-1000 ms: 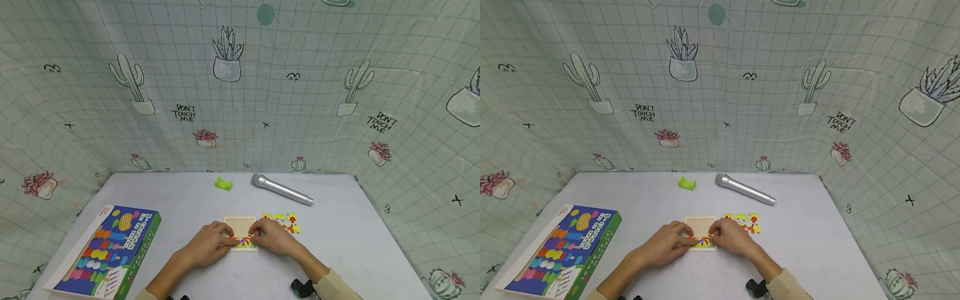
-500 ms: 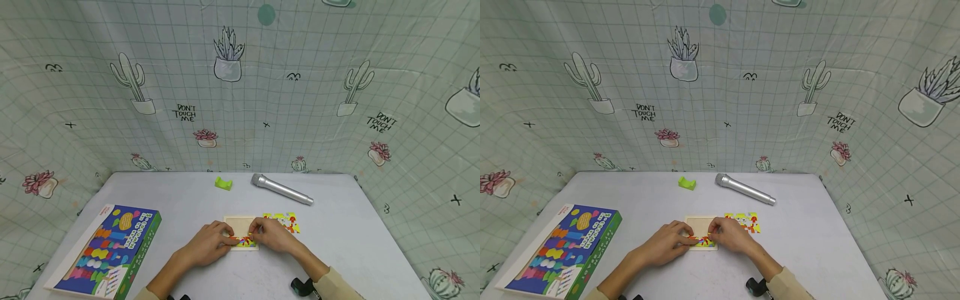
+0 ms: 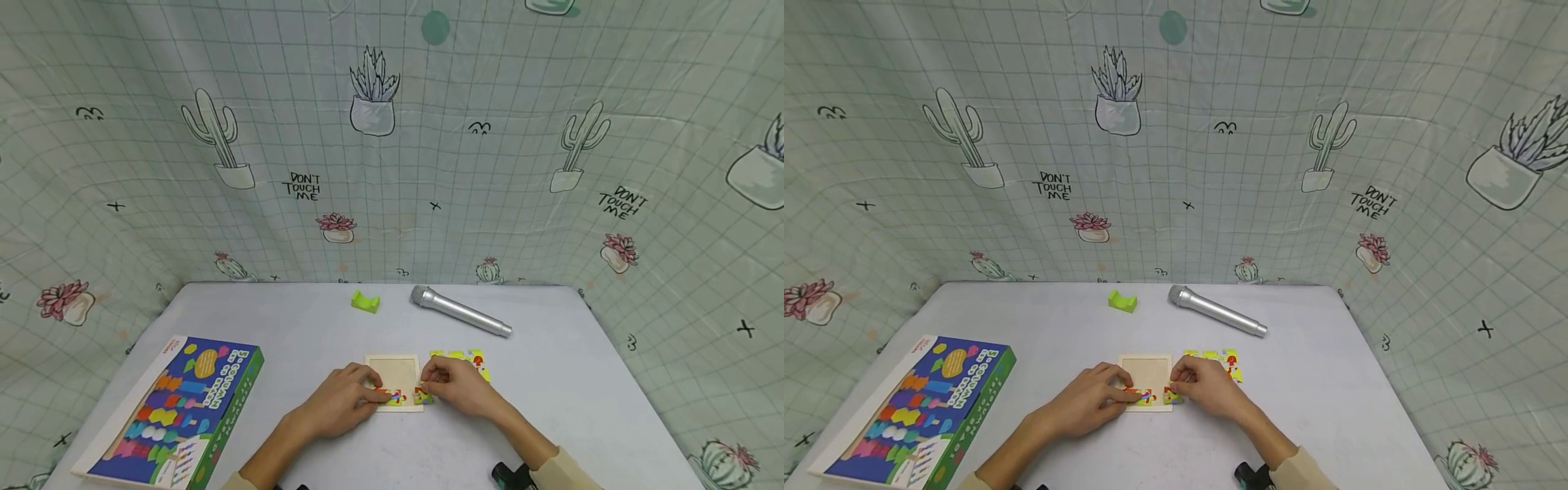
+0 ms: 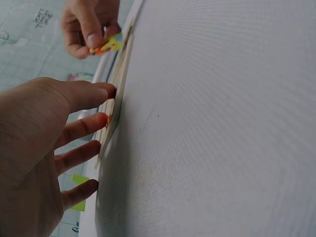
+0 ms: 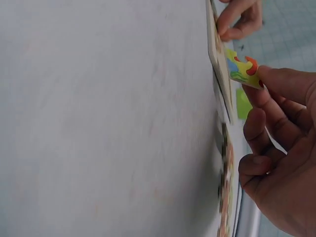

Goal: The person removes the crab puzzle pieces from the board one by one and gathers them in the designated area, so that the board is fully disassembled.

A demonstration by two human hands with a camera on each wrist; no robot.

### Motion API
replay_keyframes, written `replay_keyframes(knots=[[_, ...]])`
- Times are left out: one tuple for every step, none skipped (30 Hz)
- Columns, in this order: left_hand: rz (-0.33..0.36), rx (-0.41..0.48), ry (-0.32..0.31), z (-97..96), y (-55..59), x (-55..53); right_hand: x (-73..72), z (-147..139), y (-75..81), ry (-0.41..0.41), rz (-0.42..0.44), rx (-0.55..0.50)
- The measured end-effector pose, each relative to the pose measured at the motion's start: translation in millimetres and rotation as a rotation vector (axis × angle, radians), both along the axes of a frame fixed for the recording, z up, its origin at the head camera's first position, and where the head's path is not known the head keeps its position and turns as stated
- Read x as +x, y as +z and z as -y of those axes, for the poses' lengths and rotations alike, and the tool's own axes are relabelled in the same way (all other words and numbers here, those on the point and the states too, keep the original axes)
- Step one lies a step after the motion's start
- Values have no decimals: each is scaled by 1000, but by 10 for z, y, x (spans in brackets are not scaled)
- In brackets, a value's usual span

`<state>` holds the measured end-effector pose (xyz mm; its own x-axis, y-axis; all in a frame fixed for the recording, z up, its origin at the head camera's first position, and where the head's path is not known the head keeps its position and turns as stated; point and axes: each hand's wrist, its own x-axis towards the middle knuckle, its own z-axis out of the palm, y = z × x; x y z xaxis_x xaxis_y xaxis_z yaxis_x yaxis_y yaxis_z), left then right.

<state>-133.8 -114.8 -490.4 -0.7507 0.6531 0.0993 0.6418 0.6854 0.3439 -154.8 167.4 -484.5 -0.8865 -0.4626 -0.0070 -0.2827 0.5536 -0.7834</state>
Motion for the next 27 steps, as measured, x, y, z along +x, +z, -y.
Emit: replay_keyframes(knots=[[-1,-1,0,0,0,1,7,-51,-1,-10,9,0],[0,-1,-1,0,0,1,13,-104,0,-17,14,3],[0,-1,-1,1,0,2,18,-161,3,-28,20,10],[-1,-1,-1,2,-1,2,22,-219,6,-38,27,17],[0,1,-1,4,-1,3,26,-277,12,-48,34,23],[1,4,-1,5,0,3,30,-336,19,-59,37,29],[3,6,0,5,-4,2,32,-394,24,-69,40,34],[4,10,0,7,-6,2,35,-453,30,-78,45,40],[4,14,0,7,-7,2,38,-511,37,-89,53,44],[3,17,-2,8,-9,2,39,-569,43,-95,62,47],[4,19,-2,7,-10,2,41,-625,47,-105,73,51],[3,19,-2,5,-10,1,41,-681,50,-115,85,54],[1,16,-2,4,-10,0,40,-734,55,-124,96,59],[1,13,0,3,-9,0,38,-785,60,-133,110,65],[1,10,1,1,-6,-2,35,-833,66,-141,123,69],[1,6,2,-1,-3,-5,31,-880,69,-148,131,76],[3,2,4,-2,2,-6,23,-921,72,-156,144,78],[2,0,4,-4,6,-7,17,-958,76,-161,152,81],[3,-2,6,-4,9,-8,13,-988,78,-165,158,85],[5,-2,7,-3,14,-6,5,-1015,75,-169,164,90],[7,-2,7,-3,16,-5,2,-1036,73,-173,168,93],[10,-1,8,-2,18,-3,1,-1051,68,-177,171,96],[12,1,8,-3,19,-2,-1,-1063,60,-181,176,99],[14,3,8,-1,21,2,2,-1069,53,-183,177,102],[17,4,8,-2,21,4,5,-1074,46,-181,176,104],[19,6,7,-1,23,6,5,-1076,37,-181,177,107],[19,7,7,-2,22,7,7,-1074,32,-178,174,109]])
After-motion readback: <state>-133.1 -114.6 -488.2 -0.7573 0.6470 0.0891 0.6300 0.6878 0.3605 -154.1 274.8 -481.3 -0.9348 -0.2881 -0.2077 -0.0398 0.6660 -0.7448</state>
